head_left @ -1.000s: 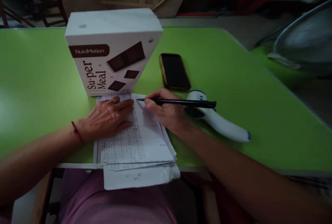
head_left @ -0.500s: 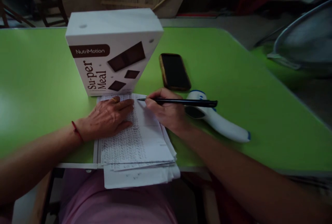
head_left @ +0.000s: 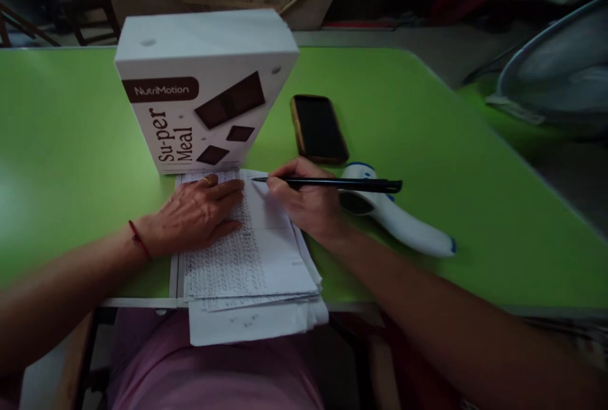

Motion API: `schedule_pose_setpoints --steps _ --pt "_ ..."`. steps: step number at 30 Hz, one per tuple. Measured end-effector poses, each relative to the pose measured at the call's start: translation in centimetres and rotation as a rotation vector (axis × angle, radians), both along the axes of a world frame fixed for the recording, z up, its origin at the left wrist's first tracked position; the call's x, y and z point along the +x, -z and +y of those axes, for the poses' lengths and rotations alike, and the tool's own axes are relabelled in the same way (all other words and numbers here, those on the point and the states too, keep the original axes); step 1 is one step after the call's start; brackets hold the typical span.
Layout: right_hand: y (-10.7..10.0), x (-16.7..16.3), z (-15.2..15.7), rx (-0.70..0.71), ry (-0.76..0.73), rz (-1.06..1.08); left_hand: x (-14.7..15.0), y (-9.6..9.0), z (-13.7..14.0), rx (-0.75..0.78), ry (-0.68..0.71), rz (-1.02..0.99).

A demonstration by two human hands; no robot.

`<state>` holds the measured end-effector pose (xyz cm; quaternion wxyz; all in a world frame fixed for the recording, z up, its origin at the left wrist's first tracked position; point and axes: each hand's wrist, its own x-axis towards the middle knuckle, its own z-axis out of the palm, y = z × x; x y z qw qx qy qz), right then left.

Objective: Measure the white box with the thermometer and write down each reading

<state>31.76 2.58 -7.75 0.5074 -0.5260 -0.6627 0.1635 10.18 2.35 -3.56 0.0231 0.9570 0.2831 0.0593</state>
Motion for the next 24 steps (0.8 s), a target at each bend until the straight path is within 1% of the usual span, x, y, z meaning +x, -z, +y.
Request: schedule_pose_setpoints --steps 3,9,12,18,24 --pt "-0.11 -0.04 0.0 -0.014 -0.006 -0.001 0.02 0.1 0.02 -0.003 0.004 -0.002" --pt "-0.27 -0.07 0.0 -0.019 0.032 -0.016 -0.11 0.16 0.06 -0.017 -0.007 0.001" --pt "-0.26 -0.03 0.01 -0.014 0.025 -0.018 -0.14 0.02 0.04 -0.014 -0.003 0.009" --pt "-0.19 0.06 -0.04 -0.05 -0.007 -0.02 -0.09 0.02 0.02 -0.019 -0.009 0.019" --pt "-0.11 0.09 0.04 -0.009 0.023 -0.01 -0.16 0.09 0.03 -0.008 0.004 -0.013"
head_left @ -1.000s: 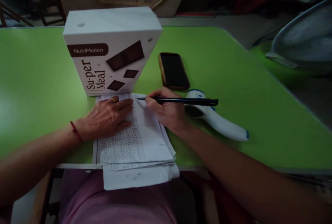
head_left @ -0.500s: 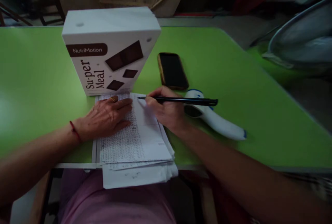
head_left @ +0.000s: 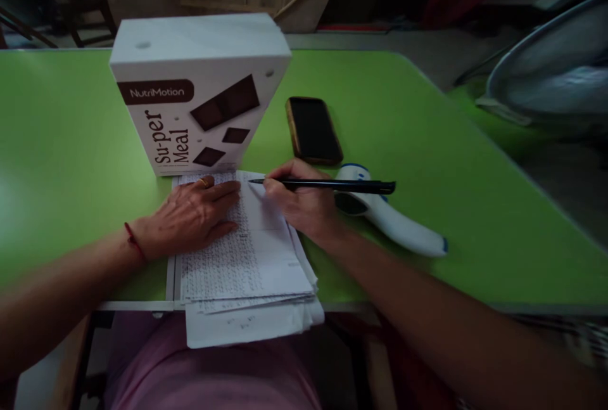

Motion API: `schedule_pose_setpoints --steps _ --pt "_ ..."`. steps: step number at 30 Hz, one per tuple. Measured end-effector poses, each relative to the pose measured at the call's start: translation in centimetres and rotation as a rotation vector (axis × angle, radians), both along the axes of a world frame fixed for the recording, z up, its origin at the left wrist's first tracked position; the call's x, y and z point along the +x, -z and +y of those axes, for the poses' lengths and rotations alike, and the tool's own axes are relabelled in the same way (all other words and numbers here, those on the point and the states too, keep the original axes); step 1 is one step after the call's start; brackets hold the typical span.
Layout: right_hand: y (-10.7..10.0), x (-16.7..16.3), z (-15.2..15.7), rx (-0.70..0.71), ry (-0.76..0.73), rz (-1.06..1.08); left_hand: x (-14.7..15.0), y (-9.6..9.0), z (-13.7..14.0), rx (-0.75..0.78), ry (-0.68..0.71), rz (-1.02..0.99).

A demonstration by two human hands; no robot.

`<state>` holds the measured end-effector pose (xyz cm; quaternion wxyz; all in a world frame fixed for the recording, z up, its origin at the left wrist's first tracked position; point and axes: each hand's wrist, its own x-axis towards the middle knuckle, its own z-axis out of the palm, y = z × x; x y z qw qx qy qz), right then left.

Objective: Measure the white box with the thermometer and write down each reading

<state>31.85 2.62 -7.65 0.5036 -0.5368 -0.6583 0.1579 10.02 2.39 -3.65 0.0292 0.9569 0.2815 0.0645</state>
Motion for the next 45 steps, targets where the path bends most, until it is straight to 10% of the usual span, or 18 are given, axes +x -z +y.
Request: schedule_pose_setpoints --steps 45 --pt "0.22 0.46 0.11 -0.05 0.012 -0.015 0.02 0.01 0.04 0.002 0.007 -0.005"
